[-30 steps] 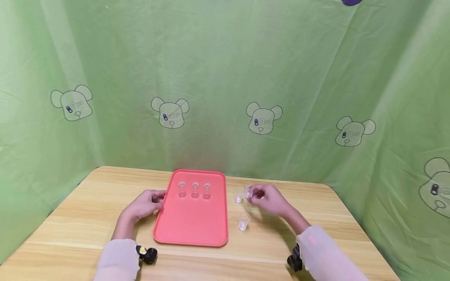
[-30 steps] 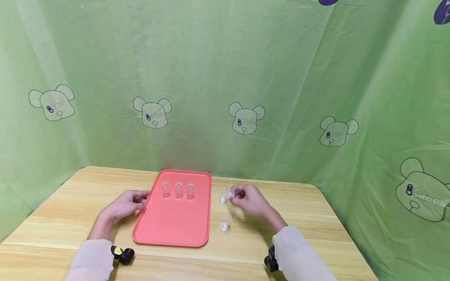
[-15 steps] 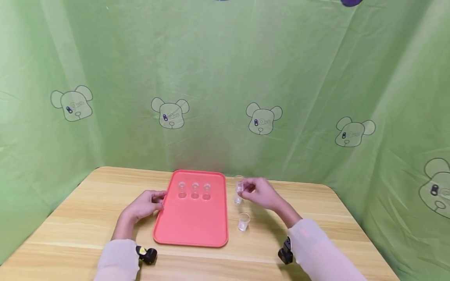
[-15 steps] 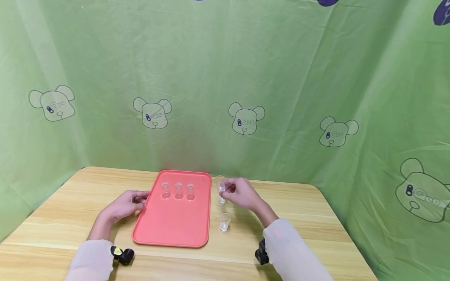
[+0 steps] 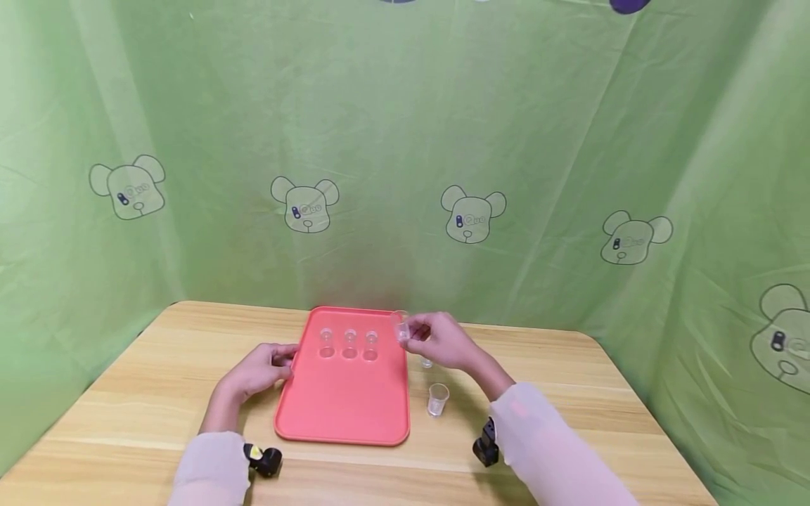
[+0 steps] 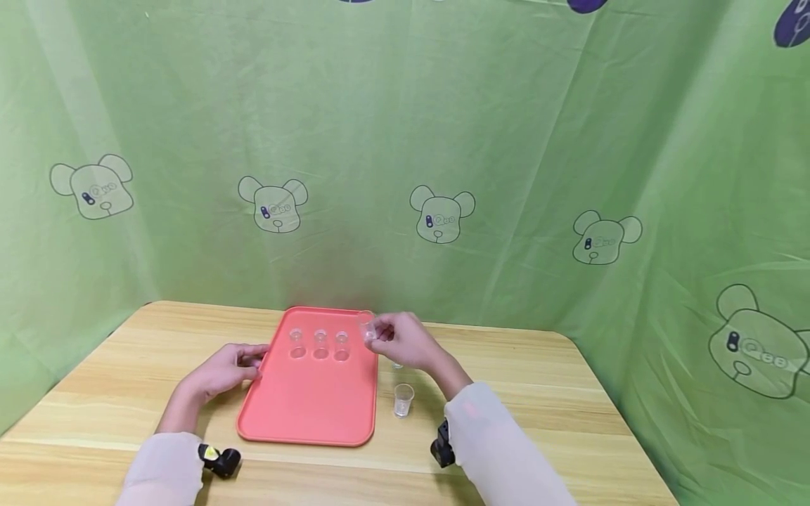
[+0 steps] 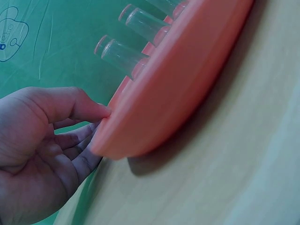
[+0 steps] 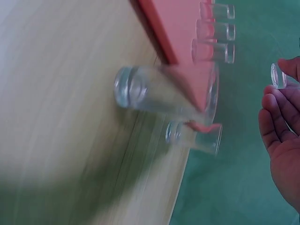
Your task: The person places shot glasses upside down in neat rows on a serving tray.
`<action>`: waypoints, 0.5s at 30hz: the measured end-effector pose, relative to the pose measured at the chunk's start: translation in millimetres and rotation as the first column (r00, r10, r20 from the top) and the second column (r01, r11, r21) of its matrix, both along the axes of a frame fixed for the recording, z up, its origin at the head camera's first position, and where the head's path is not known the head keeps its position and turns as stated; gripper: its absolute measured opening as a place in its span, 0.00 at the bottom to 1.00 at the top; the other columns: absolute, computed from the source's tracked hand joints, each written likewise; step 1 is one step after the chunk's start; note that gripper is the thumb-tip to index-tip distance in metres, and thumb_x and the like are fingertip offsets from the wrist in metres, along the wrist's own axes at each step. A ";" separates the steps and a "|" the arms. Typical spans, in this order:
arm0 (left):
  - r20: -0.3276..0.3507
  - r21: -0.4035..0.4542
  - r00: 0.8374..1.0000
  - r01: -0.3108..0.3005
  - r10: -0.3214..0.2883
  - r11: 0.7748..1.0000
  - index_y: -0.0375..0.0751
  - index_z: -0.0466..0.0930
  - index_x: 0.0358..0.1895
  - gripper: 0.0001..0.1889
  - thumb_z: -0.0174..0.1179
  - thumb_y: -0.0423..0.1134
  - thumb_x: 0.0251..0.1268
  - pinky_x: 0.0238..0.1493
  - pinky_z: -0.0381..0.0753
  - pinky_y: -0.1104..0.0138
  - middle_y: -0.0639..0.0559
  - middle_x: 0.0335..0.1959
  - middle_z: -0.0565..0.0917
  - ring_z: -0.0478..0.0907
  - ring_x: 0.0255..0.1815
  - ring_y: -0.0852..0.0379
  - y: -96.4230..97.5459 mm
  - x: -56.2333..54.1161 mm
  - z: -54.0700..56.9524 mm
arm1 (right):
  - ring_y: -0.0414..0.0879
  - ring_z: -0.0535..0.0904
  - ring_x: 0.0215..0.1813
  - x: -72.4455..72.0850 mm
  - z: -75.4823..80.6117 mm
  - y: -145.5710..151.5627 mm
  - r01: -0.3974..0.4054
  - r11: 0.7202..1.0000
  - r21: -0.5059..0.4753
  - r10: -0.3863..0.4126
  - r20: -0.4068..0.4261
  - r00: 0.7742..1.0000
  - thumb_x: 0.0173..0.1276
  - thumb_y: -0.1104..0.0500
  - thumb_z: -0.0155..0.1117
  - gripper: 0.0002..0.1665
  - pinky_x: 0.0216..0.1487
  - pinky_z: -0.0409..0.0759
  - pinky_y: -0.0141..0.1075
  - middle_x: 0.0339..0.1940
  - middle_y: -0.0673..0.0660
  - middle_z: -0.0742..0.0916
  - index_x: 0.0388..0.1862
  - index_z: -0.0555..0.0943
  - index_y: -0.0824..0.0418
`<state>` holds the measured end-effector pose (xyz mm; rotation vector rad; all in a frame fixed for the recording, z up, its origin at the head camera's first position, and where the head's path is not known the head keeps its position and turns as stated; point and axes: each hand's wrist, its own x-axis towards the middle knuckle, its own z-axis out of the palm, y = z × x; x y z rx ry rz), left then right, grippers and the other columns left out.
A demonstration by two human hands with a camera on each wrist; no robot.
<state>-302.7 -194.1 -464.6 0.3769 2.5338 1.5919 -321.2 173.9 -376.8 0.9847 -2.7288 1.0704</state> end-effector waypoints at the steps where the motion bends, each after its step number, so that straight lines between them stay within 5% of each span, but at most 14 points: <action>1: 0.000 0.000 1.000 -0.001 0.001 1.000 0.20 0.68 0.70 0.31 0.56 0.21 0.59 0.40 0.78 0.69 0.33 0.57 0.81 0.76 0.48 0.48 0.1 -0.1 0.0 | 0.44 0.80 0.37 -0.2 0.2 -2.8 -0.002 1.000 -0.001 0.002 0.003 1.000 0.64 0.62 0.70 0.10 0.42 0.82 0.34 0.32 0.51 0.85 0.43 0.86 0.65; 15: 0.000 -0.006 1.000 -0.003 0.003 1.000 0.21 0.68 0.70 0.31 0.56 0.21 0.60 0.40 0.78 0.68 0.33 0.57 0.82 0.77 0.48 0.48 0.5 0.7 -0.4 | 0.42 0.79 0.34 -1.6 0.6 -37.8 -0.052 0.998 0.023 0.052 -0.007 0.999 0.62 0.65 0.69 0.09 0.37 0.81 0.32 0.30 0.50 0.85 0.42 0.86 0.64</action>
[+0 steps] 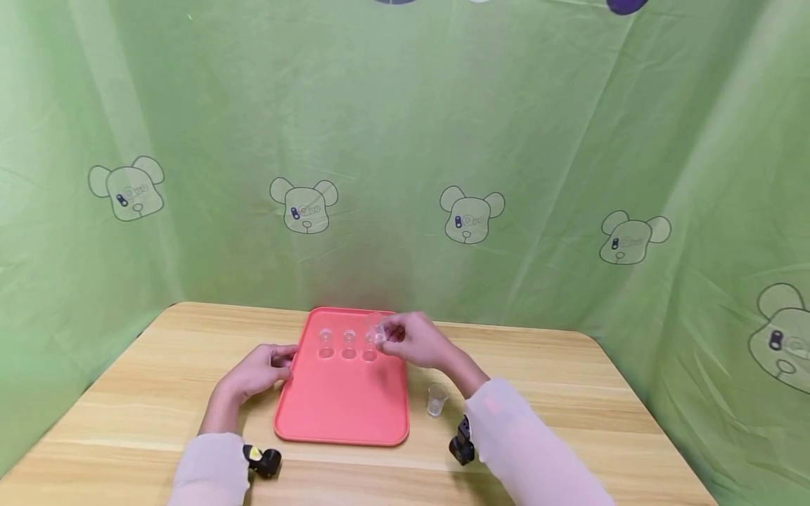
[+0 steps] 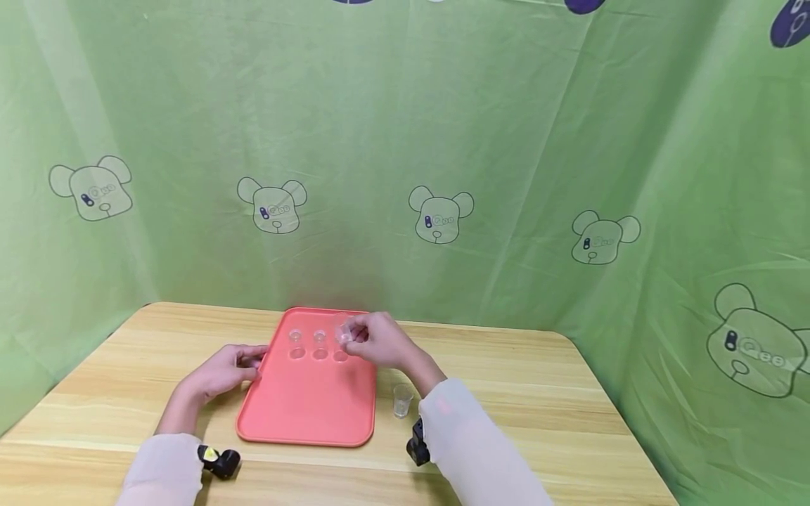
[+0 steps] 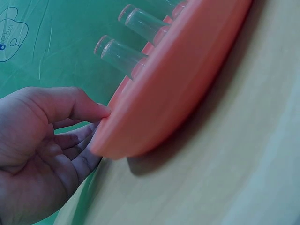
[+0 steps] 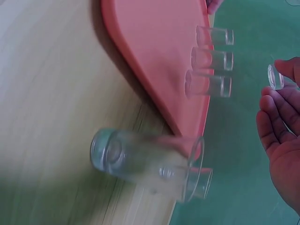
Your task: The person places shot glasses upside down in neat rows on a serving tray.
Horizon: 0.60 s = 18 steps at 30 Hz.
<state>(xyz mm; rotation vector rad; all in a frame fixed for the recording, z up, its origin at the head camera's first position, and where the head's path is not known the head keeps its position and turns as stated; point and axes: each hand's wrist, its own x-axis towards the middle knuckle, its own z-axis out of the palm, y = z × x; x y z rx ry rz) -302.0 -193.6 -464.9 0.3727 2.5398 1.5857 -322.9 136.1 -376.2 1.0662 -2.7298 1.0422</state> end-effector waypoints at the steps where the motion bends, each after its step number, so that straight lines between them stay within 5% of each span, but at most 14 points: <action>1: -0.002 -0.002 1.000 0.000 0.000 1.000 0.21 0.68 0.70 0.31 0.57 0.21 0.60 0.40 0.78 0.68 0.33 0.57 0.82 0.77 0.48 0.48 0.0 0.3 0.1 | 0.41 0.79 0.34 0.2 0.1 -2.4 -0.005 1.000 0.000 0.005 0.002 1.000 0.62 0.65 0.69 0.10 0.37 0.81 0.32 0.31 0.50 0.85 0.43 0.86 0.64; 18: -0.006 -0.002 1.000 0.002 -0.002 1.000 0.20 0.68 0.70 0.31 0.56 0.21 0.60 0.41 0.79 0.68 0.32 0.59 0.81 0.77 0.50 0.47 -0.1 0.6 -0.9 | 0.39 0.79 0.33 3.4 -8.2 -36.6 -0.063 0.998 -0.010 0.063 0.015 0.998 0.63 0.64 0.72 0.07 0.38 0.81 0.30 0.29 0.49 0.85 0.40 0.87 0.62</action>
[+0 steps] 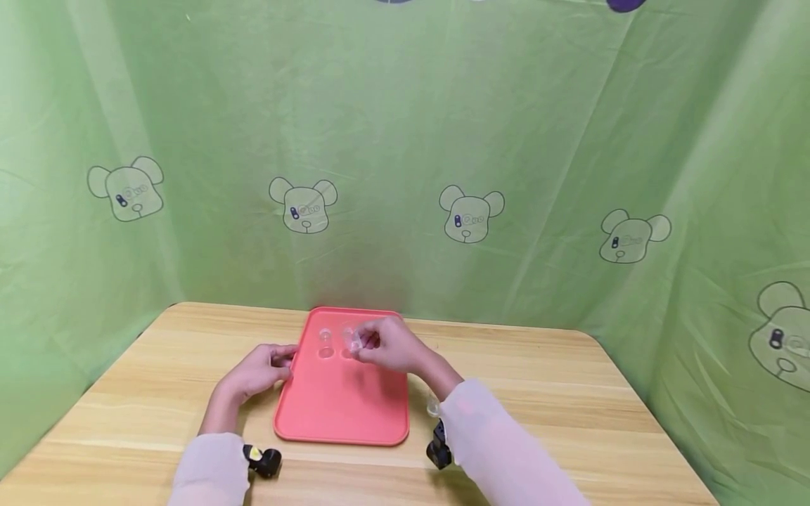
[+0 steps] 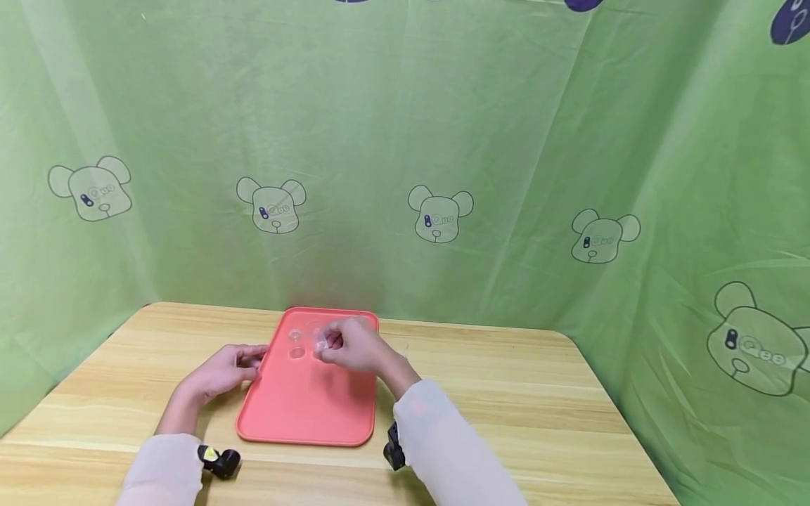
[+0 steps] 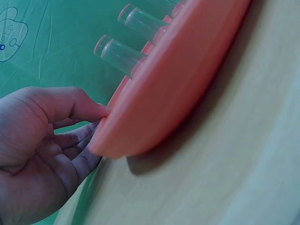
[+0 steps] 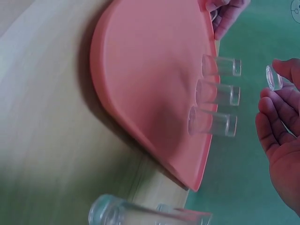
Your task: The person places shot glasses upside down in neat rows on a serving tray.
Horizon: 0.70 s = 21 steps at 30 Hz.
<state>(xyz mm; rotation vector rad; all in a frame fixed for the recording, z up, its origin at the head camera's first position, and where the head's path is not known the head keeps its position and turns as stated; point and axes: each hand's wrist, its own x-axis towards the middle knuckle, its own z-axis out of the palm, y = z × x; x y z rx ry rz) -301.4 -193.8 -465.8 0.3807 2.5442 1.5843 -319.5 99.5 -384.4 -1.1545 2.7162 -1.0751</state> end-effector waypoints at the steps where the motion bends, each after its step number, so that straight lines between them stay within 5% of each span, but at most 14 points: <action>1: 0.002 0.001 1.000 0.000 0.000 1.000 0.20 0.68 0.70 0.31 0.56 0.21 0.60 0.41 0.79 0.67 0.32 0.58 0.81 0.77 0.50 0.47 0.0 0.1 0.1 | 0.39 0.79 0.33 0.4 -0.4 -2.0 -0.001 1.000 0.000 0.001 -0.002 1.000 0.64 0.64 0.72 0.06 0.38 0.81 0.30 0.30 0.49 0.85 0.40 0.87 0.61; 21: 0.014 0.014 1.000 0.004 -0.004 1.000 0.21 0.68 0.70 0.32 0.57 0.20 0.59 0.43 0.79 0.67 0.32 0.59 0.81 0.78 0.50 0.47 -0.1 -1.5 0.4 | 0.36 0.80 0.36 2.6 -20.6 -33.3 0.018 0.998 0.055 -0.021 0.051 0.998 0.66 0.60 0.72 0.10 0.41 0.81 0.28 0.33 0.46 0.85 0.44 0.86 0.61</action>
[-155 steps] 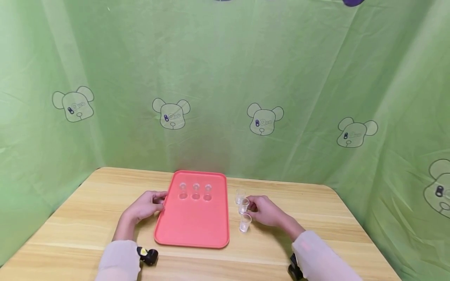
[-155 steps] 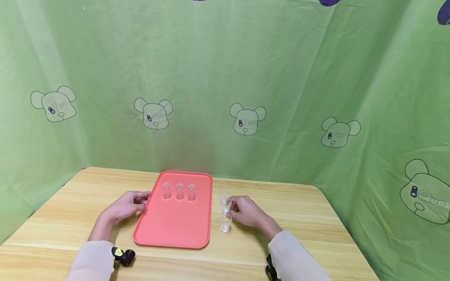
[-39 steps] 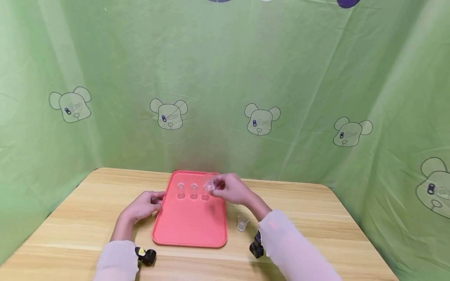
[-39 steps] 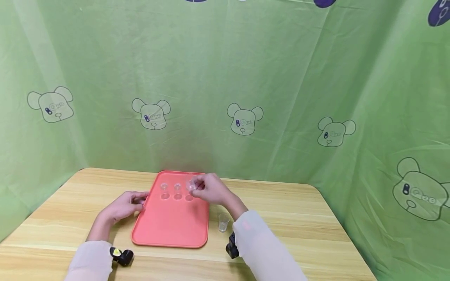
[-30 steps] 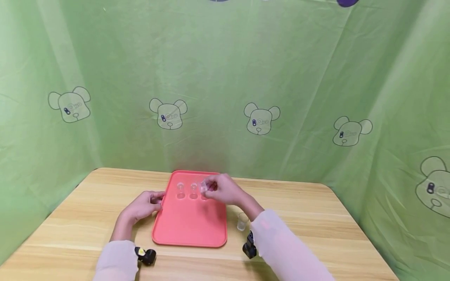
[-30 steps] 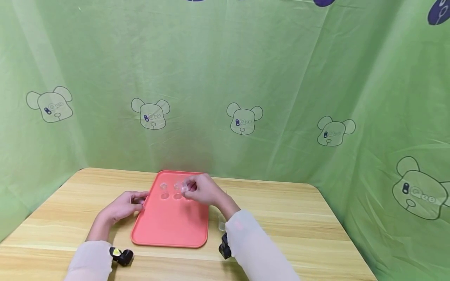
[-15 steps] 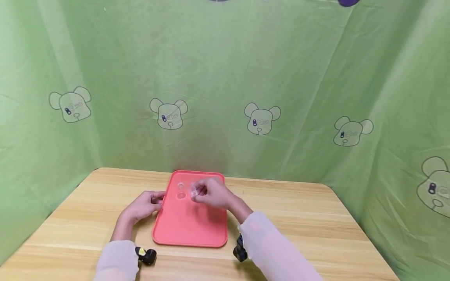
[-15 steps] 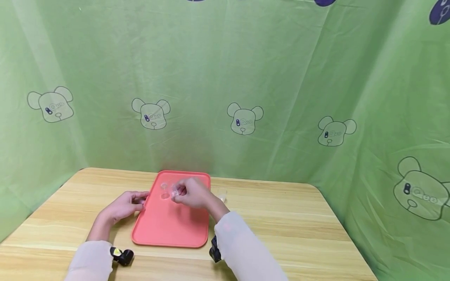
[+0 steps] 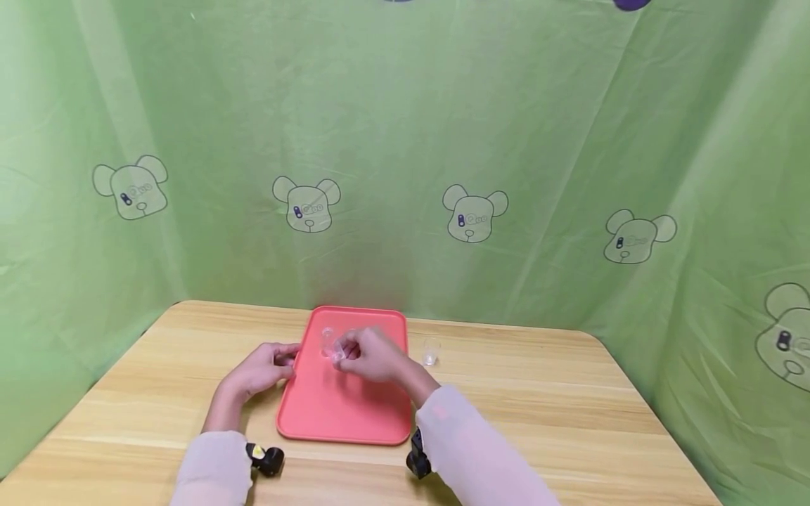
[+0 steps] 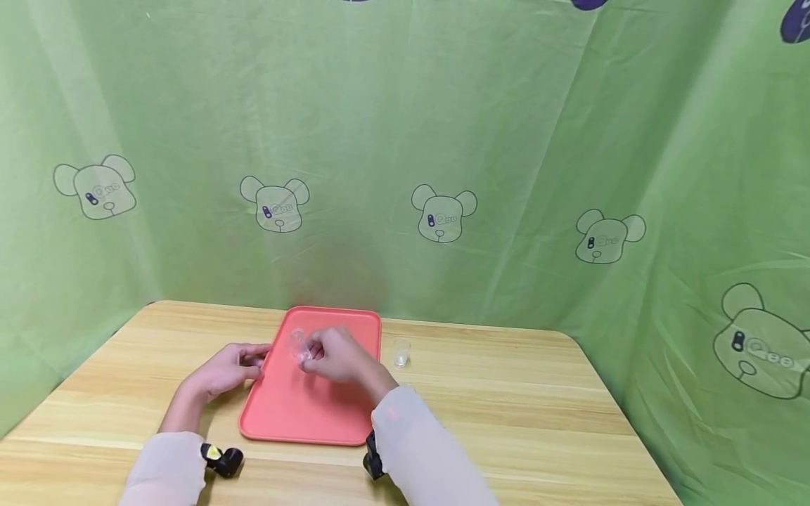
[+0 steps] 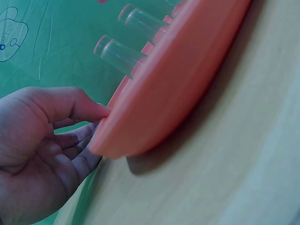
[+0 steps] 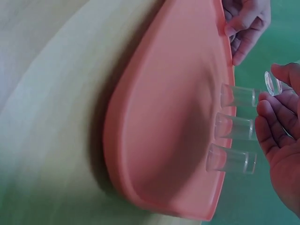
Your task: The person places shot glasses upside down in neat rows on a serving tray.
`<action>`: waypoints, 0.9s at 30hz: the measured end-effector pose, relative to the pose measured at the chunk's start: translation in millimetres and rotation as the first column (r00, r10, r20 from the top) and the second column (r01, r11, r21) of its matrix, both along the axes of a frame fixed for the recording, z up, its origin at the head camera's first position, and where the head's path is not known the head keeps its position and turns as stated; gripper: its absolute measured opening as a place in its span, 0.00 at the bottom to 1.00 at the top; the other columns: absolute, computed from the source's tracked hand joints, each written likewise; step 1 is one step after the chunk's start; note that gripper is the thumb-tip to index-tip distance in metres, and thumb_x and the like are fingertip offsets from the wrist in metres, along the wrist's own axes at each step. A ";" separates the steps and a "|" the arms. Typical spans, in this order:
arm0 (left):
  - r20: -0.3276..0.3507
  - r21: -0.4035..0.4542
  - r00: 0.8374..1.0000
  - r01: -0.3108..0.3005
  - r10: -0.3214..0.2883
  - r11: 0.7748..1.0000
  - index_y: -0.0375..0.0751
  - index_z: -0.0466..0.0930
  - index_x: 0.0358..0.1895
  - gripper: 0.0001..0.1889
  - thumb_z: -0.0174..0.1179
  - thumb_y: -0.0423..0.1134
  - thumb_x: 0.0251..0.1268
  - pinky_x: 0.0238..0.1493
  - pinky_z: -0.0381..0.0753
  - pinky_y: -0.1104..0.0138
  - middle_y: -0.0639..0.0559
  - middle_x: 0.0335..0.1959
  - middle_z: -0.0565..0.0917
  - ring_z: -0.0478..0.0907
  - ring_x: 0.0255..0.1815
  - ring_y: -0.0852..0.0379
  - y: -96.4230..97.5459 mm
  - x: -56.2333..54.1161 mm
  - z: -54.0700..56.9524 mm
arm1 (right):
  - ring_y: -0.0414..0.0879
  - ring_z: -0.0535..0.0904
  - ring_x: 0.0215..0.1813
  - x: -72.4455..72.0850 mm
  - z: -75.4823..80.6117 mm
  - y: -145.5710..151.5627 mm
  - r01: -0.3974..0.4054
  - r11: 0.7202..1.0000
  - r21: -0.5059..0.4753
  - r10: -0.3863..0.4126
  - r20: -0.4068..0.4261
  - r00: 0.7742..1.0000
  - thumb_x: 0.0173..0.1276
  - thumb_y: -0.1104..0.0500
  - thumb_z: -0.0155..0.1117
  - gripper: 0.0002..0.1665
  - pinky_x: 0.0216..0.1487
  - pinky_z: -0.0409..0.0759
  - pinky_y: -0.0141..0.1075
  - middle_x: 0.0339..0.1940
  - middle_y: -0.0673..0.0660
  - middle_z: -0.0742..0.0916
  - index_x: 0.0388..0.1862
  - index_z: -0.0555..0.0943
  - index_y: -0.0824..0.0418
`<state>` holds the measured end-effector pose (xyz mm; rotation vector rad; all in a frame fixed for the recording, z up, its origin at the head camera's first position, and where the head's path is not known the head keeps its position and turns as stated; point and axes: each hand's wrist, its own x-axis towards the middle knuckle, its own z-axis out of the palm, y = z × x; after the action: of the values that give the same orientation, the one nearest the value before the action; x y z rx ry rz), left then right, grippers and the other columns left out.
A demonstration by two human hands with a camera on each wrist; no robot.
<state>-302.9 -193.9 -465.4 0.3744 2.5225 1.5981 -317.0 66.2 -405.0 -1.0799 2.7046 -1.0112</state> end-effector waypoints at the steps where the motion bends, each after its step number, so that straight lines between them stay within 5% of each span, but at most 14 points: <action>1: 0.000 0.000 1.000 0.000 0.000 1.000 0.21 0.68 0.70 0.32 0.56 0.20 0.59 0.42 0.79 0.67 0.32 0.59 0.81 0.78 0.50 0.47 -0.1 0.4 -0.1 | 0.36 0.79 0.37 -0.2 -1.0 -0.8 0.004 1.000 0.007 -0.004 0.001 1.000 0.66 0.60 0.72 0.10 0.42 0.80 0.28 0.33 0.45 0.85 0.45 0.86 0.61; 16: -0.008 -0.004 1.000 0.003 -0.003 1.000 0.21 0.68 0.70 0.32 0.57 0.21 0.59 0.46 0.80 0.66 0.31 0.59 0.81 0.79 0.53 0.45 0.1 1.1 0.8 | 0.43 0.83 0.39 -0.9 -4.8 -10.9 0.065 0.994 0.091 -0.058 -0.068 0.996 0.64 0.62 0.71 0.09 0.43 0.79 0.28 0.34 0.49 0.86 0.42 0.85 0.63; 27: -0.005 0.000 1.000 -0.007 0.007 1.000 0.21 0.69 0.70 0.31 0.58 0.21 0.59 0.43 0.80 0.65 0.32 0.57 0.82 0.79 0.50 0.46 -0.4 -0.4 -0.3 | 0.36 0.79 0.35 -1.5 -2.9 -13.1 0.085 0.991 0.101 -0.079 -0.063 0.995 0.64 0.61 0.70 0.06 0.41 0.79 0.28 0.32 0.47 0.85 0.38 0.84 0.60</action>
<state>-303.3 -194.2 -465.7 0.3708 2.5302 1.6016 -318.5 53.1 -407.9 -1.0044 2.8345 -0.8520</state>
